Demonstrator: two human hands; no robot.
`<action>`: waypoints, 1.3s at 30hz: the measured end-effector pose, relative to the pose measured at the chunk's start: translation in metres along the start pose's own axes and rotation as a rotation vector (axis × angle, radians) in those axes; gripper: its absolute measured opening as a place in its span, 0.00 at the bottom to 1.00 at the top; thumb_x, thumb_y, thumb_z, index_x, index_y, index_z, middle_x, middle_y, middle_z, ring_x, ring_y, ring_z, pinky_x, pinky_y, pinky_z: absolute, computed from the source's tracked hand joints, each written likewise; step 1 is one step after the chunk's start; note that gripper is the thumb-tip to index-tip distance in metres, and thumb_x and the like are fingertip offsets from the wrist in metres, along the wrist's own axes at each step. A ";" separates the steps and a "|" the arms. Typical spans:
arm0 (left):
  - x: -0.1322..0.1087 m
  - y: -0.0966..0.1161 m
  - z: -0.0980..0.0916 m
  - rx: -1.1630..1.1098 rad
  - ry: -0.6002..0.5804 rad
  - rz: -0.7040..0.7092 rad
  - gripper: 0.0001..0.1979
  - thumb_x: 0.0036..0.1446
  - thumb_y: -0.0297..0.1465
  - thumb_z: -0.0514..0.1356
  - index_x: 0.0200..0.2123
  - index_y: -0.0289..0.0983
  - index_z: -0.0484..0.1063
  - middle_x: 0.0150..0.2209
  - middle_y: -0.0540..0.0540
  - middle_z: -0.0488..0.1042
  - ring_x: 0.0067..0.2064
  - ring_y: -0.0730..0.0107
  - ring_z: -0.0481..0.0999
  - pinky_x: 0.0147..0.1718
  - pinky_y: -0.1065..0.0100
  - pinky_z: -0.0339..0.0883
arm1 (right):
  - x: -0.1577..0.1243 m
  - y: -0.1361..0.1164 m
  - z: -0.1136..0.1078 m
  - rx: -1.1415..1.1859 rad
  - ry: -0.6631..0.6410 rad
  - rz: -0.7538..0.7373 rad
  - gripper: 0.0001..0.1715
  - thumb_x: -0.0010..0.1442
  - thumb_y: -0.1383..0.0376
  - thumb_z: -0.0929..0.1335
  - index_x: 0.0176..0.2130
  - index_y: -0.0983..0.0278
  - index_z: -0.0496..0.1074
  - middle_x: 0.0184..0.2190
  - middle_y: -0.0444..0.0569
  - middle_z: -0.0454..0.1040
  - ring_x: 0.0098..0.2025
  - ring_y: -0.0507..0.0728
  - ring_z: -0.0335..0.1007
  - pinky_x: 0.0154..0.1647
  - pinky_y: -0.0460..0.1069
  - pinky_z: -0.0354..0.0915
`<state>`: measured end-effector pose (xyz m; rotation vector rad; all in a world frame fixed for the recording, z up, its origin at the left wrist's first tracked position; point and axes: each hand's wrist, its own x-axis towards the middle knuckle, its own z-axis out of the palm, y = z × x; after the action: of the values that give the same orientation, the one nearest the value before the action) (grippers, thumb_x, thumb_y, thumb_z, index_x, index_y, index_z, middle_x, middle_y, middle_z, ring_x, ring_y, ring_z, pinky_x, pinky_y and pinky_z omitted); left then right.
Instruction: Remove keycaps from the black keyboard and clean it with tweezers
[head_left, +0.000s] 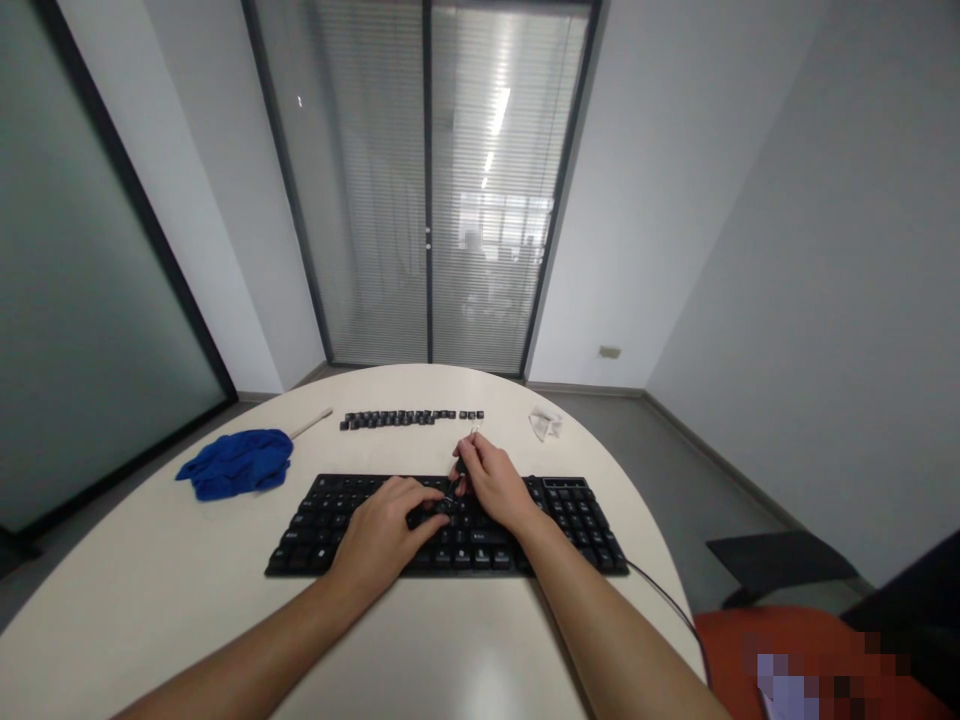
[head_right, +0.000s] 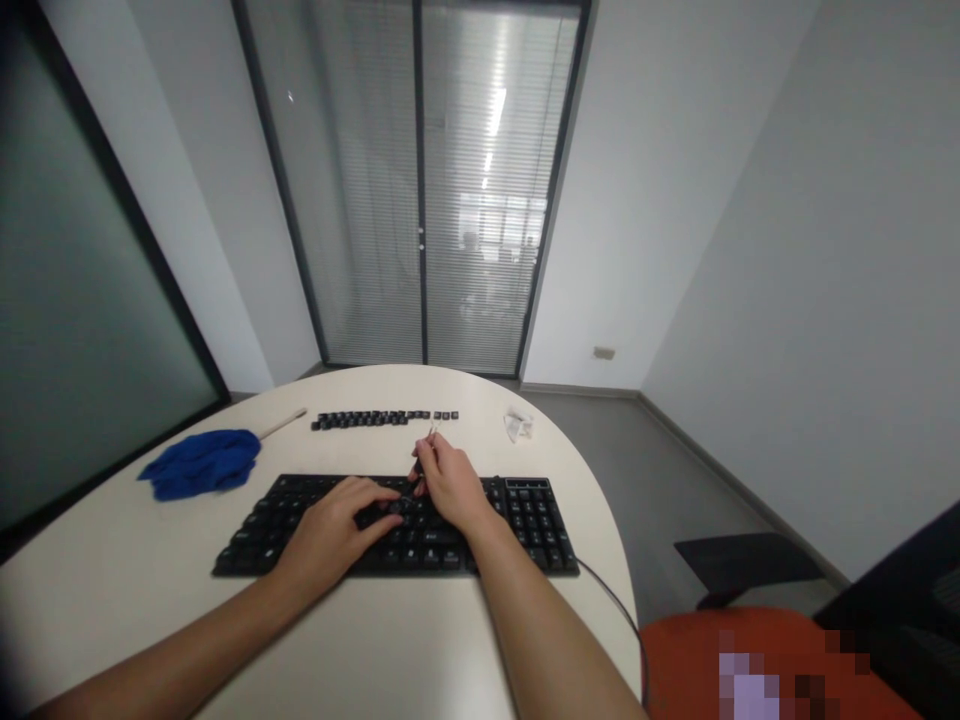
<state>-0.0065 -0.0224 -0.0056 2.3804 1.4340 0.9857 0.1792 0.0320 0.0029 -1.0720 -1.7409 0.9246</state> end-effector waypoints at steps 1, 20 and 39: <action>0.000 0.000 0.000 0.001 0.006 0.003 0.08 0.57 0.36 0.64 0.41 0.44 0.76 0.38 0.50 0.77 0.43 0.62 0.74 0.42 0.63 0.68 | 0.000 0.000 0.000 -0.009 0.001 -0.002 0.20 0.68 0.49 0.56 0.38 0.60 0.64 0.26 0.43 0.75 0.22 0.52 0.72 0.26 0.47 0.68; 0.009 0.004 -0.010 0.088 0.054 0.010 0.10 0.59 0.37 0.62 0.44 0.44 0.75 0.41 0.50 0.79 0.42 0.62 0.76 0.44 0.61 0.68 | 0.001 0.002 -0.001 -0.042 0.010 -0.016 0.20 0.68 0.49 0.57 0.37 0.60 0.64 0.27 0.43 0.76 0.22 0.53 0.73 0.27 0.48 0.68; 0.120 -0.044 0.012 0.522 -0.175 0.154 0.08 0.56 0.38 0.64 0.36 0.40 0.78 0.37 0.43 0.79 0.45 0.55 0.74 0.42 0.62 0.65 | 0.001 0.001 -0.001 -0.028 -0.007 0.014 0.19 0.69 0.51 0.56 0.37 0.60 0.63 0.26 0.43 0.76 0.21 0.51 0.72 0.26 0.46 0.67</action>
<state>0.0069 0.1030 0.0170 2.8879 1.6124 0.4442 0.1798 0.0330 0.0026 -1.1012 -1.7591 0.9159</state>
